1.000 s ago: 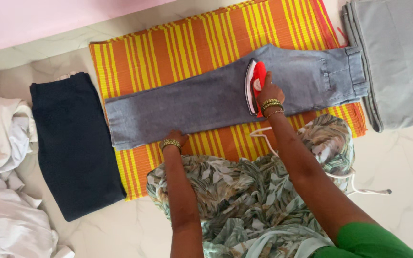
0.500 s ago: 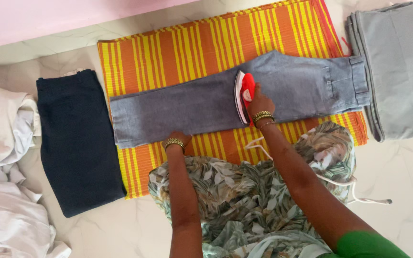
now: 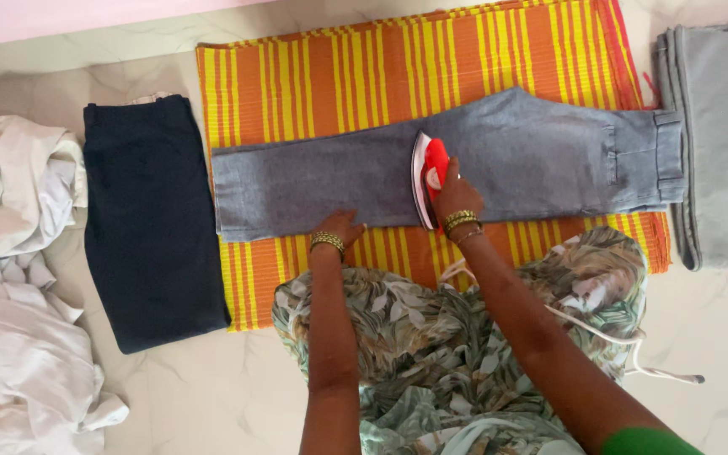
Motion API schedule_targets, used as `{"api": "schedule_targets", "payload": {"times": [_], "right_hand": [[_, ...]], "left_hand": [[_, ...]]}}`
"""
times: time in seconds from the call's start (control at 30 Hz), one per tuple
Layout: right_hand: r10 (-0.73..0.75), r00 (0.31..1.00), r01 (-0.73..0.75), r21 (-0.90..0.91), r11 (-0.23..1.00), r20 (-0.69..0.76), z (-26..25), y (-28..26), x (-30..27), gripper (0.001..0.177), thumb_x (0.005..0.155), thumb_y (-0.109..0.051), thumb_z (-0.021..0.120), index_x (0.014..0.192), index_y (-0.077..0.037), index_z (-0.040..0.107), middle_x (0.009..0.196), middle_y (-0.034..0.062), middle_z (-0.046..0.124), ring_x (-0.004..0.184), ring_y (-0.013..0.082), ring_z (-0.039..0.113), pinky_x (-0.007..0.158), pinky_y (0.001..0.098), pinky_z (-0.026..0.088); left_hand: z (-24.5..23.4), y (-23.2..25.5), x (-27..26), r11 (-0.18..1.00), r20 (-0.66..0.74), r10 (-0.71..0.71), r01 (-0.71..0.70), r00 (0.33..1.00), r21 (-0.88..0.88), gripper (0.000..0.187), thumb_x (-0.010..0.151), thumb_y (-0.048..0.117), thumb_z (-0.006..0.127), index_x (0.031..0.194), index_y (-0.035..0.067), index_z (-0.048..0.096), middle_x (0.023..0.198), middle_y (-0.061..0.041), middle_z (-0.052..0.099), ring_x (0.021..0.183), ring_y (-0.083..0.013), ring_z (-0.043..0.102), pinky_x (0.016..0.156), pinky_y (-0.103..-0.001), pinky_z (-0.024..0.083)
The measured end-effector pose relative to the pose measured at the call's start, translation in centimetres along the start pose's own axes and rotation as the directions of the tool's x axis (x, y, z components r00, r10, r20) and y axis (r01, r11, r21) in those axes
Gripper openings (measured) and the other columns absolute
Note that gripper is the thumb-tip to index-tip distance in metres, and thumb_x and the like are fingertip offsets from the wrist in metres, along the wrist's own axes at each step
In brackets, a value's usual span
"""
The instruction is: The person irons a pair of grey trousers on a striped mat, then switches to a pair of black trousers and irons them as well. The iron is used with consistent back-and-forth strokes across the fabric.
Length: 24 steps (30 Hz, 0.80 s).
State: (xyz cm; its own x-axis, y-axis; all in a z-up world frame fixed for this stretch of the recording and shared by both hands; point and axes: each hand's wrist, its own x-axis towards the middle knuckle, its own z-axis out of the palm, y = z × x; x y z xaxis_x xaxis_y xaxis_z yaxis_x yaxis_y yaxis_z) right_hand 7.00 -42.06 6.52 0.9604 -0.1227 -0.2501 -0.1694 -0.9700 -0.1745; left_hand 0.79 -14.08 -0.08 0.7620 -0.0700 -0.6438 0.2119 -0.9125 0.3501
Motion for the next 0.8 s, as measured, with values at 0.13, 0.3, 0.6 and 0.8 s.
{"api": "schedule_targets", "payload": {"times": [0.13, 0.3, 0.6, 0.8], "right_hand": [[-0.021, 0.999, 0.021, 0.015, 1.0, -0.031, -0.3, -1.0, 3.2, 0.073, 0.092, -0.024, 0.061, 0.158, -0.017, 0.029, 0.101, 0.0212, 0.073, 0.089, 0.0424, 0.072, 0.073, 0.0544, 0.059], [-0.048, 0.998, 0.049, -0.006, 0.999, 0.05, -0.2, -1.8, 1.0, 0.078, 0.092, -0.022, 0.061, 0.161, -0.011, 0.025, 0.101, 0.0216, 0.073, 0.089, 0.0418, 0.073, 0.075, 0.0528, 0.059], [-0.11, 0.994, 0.11, 0.013, 0.994, 0.006, 0.5, -5.4, -0.2, 0.066, 0.098, -0.023, 0.057, 0.156, -0.005, 0.031, 0.105, 0.023, 0.072, 0.09, 0.0403, 0.074, 0.075, 0.0514, 0.059], [-0.119, 0.992, 0.117, 0.057, 0.991, 0.033, 0.3, -7.4, 0.8, 0.073, 0.092, -0.027, 0.065, 0.153, -0.005, 0.032, 0.108, 0.0242, 0.071, 0.096, 0.0416, 0.072, 0.079, 0.0513, 0.059]], "left_hand": [[-0.7, 0.9, -1.1, 0.994, 0.071, -0.11, 0.109, 0.991, 0.022, 0.071, 0.096, 0.06, 0.051, 0.157, 0.025, 0.04, 0.167, -0.005, 0.033, 0.15, -0.0305, 0.037, 0.121, -0.052, 0.032], [-1.6, 1.4, -1.9, 0.996, 0.054, -0.083, 0.082, 0.995, 0.025, 0.071, 0.096, 0.061, 0.05, 0.157, 0.027, 0.039, 0.166, -0.009, 0.03, 0.148, -0.0329, 0.036, 0.119, -0.052, 0.034], [-2.1, 2.6, -2.2, 0.999, 0.036, -0.03, 0.028, 0.999, 0.043, 0.066, 0.096, 0.058, 0.055, 0.151, 0.022, 0.049, 0.155, -0.012, 0.046, 0.139, -0.0333, 0.049, 0.112, -0.05, 0.044], [-2.8, 3.1, -3.4, 0.998, 0.02, -0.051, 0.05, 0.999, 0.046, 0.059, 0.095, 0.056, 0.057, 0.144, 0.024, 0.057, 0.154, -0.011, 0.049, 0.138, -0.0328, 0.051, 0.11, -0.051, 0.045]]}}
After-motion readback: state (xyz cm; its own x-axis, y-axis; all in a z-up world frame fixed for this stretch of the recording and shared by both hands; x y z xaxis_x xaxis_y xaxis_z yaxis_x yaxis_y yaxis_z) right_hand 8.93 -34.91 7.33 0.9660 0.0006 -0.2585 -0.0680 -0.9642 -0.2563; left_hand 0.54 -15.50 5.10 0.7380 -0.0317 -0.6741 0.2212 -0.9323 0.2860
